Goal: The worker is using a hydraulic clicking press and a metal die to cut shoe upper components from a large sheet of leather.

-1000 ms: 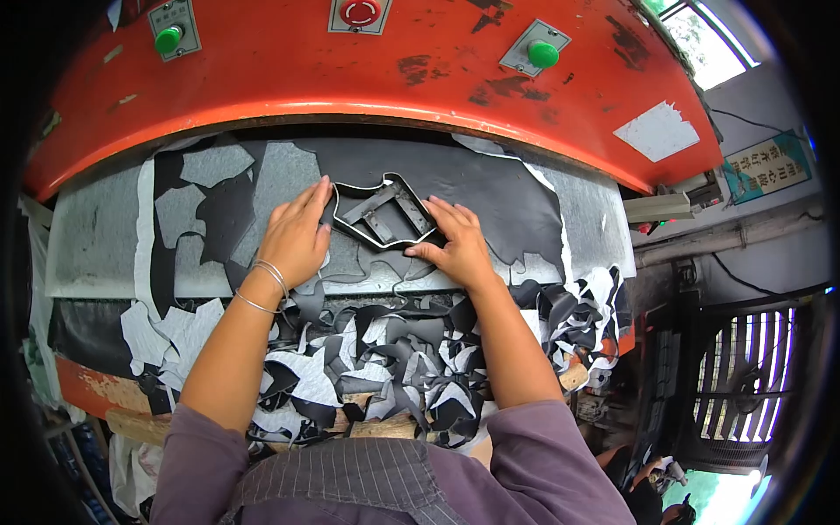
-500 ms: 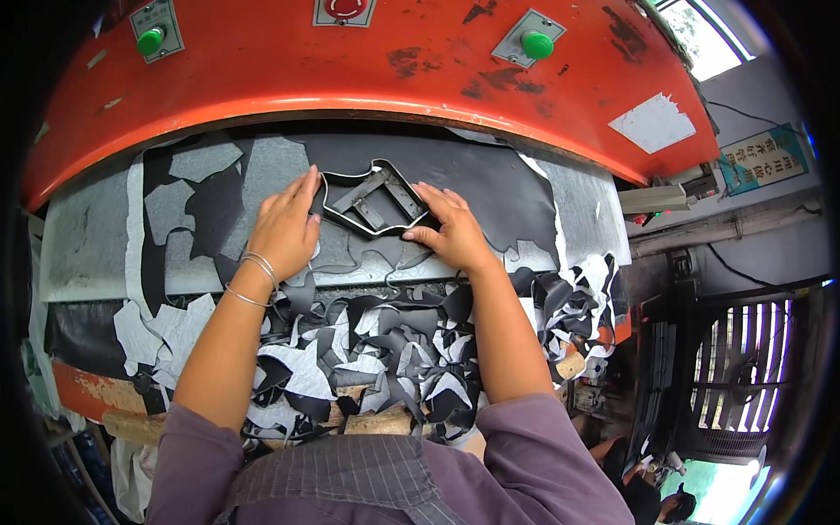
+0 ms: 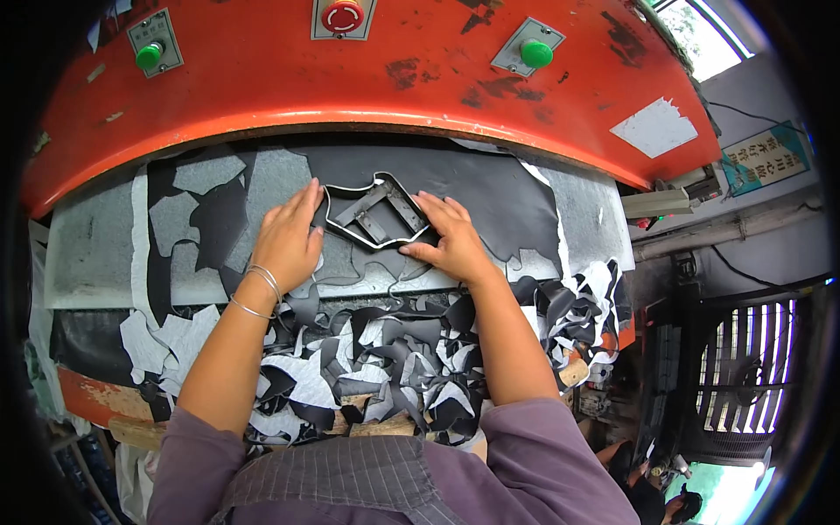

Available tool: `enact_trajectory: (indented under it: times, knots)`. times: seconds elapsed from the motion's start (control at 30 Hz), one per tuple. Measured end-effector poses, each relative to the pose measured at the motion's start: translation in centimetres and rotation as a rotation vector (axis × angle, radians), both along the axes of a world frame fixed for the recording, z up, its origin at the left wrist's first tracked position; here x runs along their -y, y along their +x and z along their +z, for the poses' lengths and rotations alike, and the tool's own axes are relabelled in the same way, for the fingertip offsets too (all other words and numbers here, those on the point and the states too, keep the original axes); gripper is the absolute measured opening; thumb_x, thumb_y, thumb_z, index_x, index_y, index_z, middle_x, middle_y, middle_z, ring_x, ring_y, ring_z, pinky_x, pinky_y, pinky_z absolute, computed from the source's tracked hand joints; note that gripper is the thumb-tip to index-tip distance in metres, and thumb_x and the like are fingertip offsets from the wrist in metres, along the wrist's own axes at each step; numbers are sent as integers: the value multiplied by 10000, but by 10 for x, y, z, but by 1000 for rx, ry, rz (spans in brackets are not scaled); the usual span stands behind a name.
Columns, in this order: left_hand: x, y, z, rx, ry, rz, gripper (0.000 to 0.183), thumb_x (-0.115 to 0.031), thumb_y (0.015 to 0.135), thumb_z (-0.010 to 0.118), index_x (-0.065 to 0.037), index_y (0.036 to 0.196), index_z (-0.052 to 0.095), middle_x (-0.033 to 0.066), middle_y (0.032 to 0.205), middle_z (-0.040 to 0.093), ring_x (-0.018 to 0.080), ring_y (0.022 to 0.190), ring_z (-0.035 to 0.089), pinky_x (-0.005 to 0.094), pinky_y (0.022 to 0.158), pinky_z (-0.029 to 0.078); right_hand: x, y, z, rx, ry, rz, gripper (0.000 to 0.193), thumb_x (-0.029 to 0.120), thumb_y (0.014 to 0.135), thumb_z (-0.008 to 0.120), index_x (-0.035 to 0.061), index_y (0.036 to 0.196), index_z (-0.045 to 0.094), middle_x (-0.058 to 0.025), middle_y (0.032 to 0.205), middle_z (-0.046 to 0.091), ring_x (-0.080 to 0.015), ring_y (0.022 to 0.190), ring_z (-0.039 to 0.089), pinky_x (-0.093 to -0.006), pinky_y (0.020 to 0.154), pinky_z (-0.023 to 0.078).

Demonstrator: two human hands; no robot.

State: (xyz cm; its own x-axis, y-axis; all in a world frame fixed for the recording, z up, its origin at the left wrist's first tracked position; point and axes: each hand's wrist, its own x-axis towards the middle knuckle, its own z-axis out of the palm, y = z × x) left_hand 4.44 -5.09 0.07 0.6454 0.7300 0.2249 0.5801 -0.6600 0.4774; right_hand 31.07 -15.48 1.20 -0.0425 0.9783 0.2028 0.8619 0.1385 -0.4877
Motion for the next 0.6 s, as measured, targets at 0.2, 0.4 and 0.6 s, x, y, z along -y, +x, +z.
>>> enact_trajectory:
  times: [0.2, 0.4, 0.6]
  knots:
    - [2, 1, 6, 41, 10, -17, 680, -76, 836, 539, 35, 1440, 247, 147, 1359, 507, 287, 1295, 426, 410, 1063, 296, 0, 5, 3, 13, 6, 30, 790, 431, 685, 780, 41, 1315, 506, -179, 1369, 493, -347, 1260, 464, -454, 1109, 265]
    - [7, -1, 19, 28, 6, 6, 661, -127, 850, 547, 30, 1433, 280, 181, 1378, 476, 275, 1324, 396, 410, 1078, 289, 1, 3, 16, 23, -11, 46, 843, 421, 684, 796, 24, 1349, 462, -190, 1389, 471, -351, 1307, 417, -449, 1121, 249]
    - [19, -72, 59, 594, -240, 248, 327, -164, 886, 616, -19, 1179, 617, 132, 1120, 665, 229, 1078, 617, 321, 943, 457, 58, 5, 46, -453, 519, -259, 681, 292, 798, 740, 17, 1357, 465, -149, 1313, 523, -293, 1249, 452, -396, 1067, 324]
